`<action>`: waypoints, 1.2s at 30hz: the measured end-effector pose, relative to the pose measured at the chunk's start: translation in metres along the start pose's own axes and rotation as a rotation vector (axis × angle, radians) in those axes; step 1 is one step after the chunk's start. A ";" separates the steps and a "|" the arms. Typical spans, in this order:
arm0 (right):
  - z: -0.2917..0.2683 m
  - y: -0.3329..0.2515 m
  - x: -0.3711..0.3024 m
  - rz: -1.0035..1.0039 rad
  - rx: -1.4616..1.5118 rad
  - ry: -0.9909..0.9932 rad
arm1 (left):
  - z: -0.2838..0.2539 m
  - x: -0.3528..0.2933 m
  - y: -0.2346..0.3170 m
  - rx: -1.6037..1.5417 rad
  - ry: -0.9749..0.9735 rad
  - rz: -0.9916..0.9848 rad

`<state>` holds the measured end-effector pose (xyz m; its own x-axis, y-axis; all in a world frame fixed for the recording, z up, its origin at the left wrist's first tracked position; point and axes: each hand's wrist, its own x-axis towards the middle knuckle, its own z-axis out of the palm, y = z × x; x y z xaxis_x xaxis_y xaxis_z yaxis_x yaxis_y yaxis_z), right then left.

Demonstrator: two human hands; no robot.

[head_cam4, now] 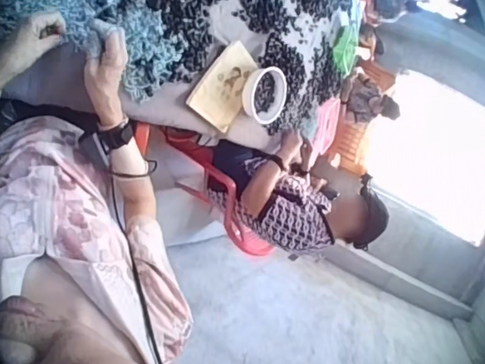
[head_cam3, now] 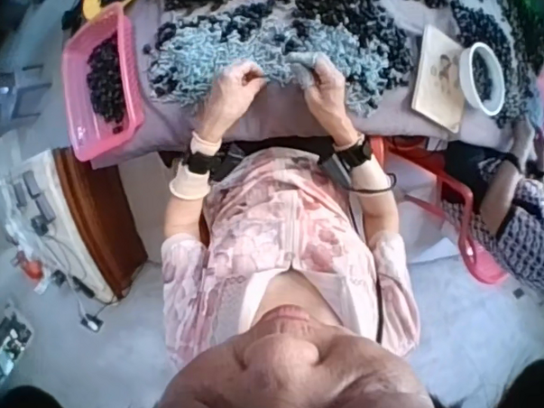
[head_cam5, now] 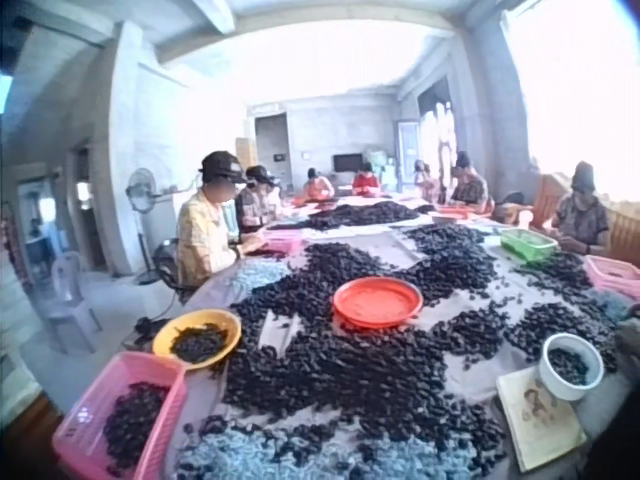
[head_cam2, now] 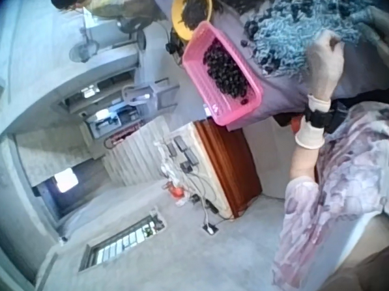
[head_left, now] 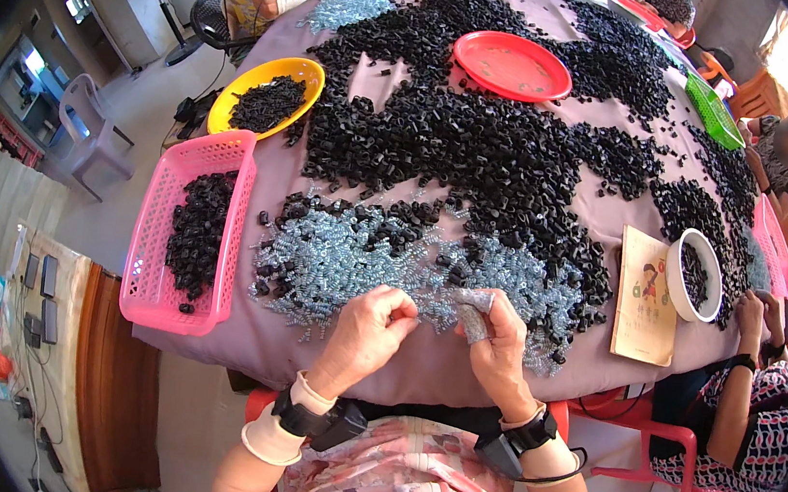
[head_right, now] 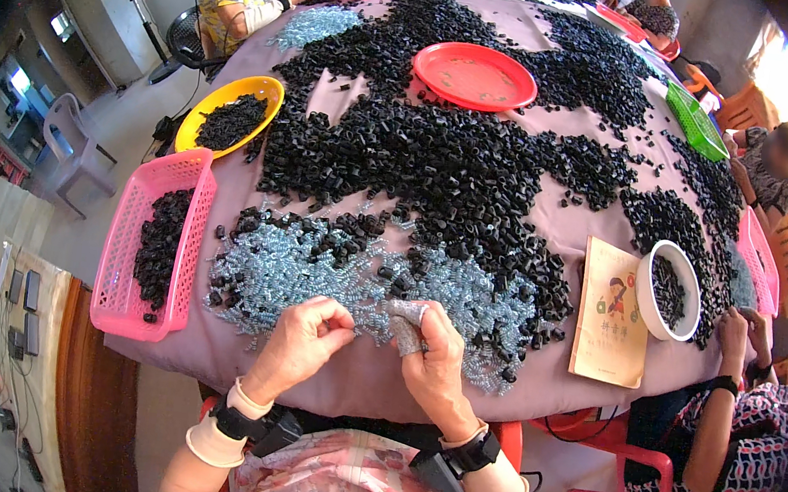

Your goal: Sorting small black shoe components from a pile on a table.

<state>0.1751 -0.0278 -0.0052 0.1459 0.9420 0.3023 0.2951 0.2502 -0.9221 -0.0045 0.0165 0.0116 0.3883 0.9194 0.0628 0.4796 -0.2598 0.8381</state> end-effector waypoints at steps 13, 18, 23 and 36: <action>-0.001 0.001 0.001 0.009 0.015 0.029 | 0.048 -0.007 0.009 0.333 0.112 0.137; -0.001 -0.001 0.001 0.001 -0.042 0.008 | 0.044 -0.008 0.007 0.288 0.115 0.131; 0.000 -0.006 0.003 -0.139 -0.136 -0.041 | 0.034 -0.003 0.011 0.052 0.177 0.117; 0.004 0.008 -0.004 0.124 0.137 0.058 | 0.021 0.039 0.013 -0.045 0.059 0.179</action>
<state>0.1737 -0.0283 -0.0147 0.2286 0.9540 0.1940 0.1407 0.1648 -0.9762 0.0331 0.0423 0.0142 0.4166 0.8759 0.2434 0.3710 -0.4083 0.8341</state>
